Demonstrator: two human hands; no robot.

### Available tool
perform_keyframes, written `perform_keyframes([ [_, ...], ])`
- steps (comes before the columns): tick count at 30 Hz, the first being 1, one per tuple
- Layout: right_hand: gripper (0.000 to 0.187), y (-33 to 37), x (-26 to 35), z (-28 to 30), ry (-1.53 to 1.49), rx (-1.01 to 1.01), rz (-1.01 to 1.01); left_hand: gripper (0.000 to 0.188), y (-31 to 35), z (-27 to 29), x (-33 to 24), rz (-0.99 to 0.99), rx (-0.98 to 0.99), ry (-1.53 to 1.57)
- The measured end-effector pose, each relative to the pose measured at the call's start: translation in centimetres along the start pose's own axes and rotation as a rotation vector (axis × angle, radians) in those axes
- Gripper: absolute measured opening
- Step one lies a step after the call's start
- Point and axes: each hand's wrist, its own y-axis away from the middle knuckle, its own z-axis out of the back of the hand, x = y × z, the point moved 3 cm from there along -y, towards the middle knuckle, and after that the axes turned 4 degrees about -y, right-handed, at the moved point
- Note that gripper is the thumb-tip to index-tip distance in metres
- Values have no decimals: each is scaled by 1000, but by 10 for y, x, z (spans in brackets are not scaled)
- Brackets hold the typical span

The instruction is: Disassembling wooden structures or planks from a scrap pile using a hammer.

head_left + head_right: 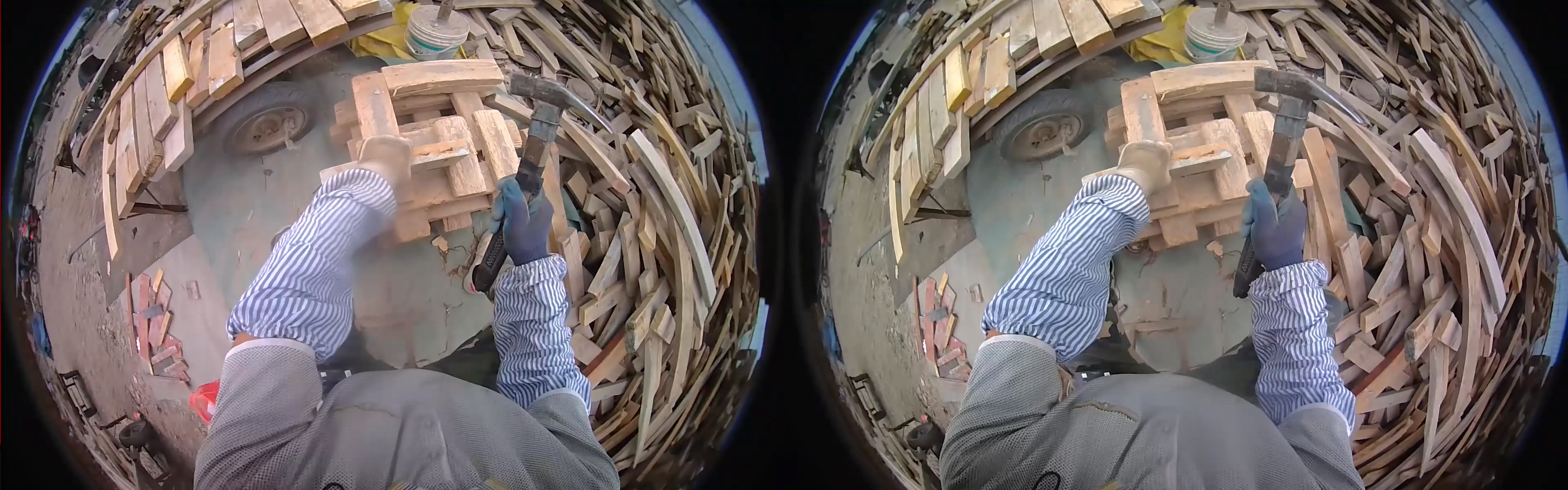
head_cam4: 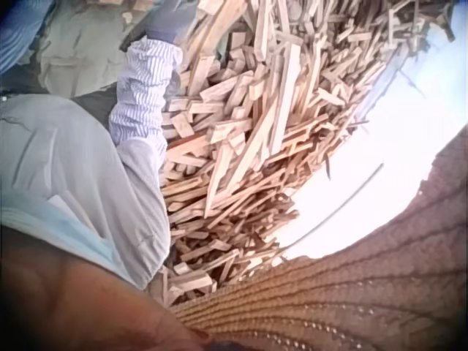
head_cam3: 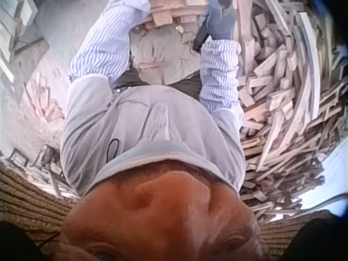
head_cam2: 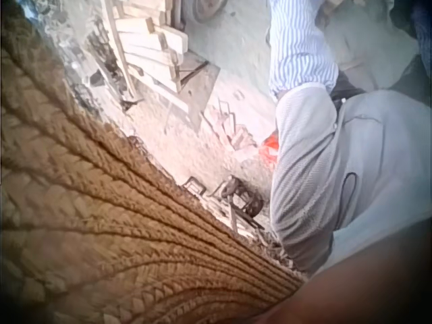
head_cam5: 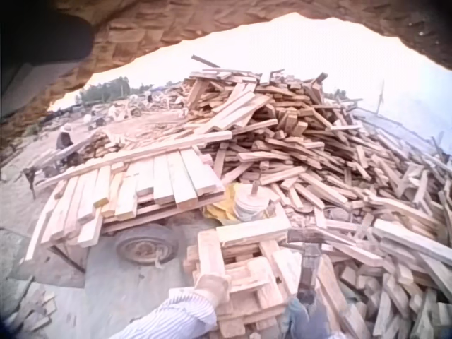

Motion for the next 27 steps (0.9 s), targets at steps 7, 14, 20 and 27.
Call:
perform_keyframes([
  [7,24,-3,-107,-2,280,101,-600,34,6,1,-5,34,1,-3],
  [14,25,2,-132,3,292,52,-491,64,58,-1,29,151,-66,-72],
  [20,27,1,-110,-16,20,86,-420,71,106,-3,76,369,-158,576],
  [27,22,35,-34,16,-22,46,-404,62,130,77,79,242,-532,677],
])
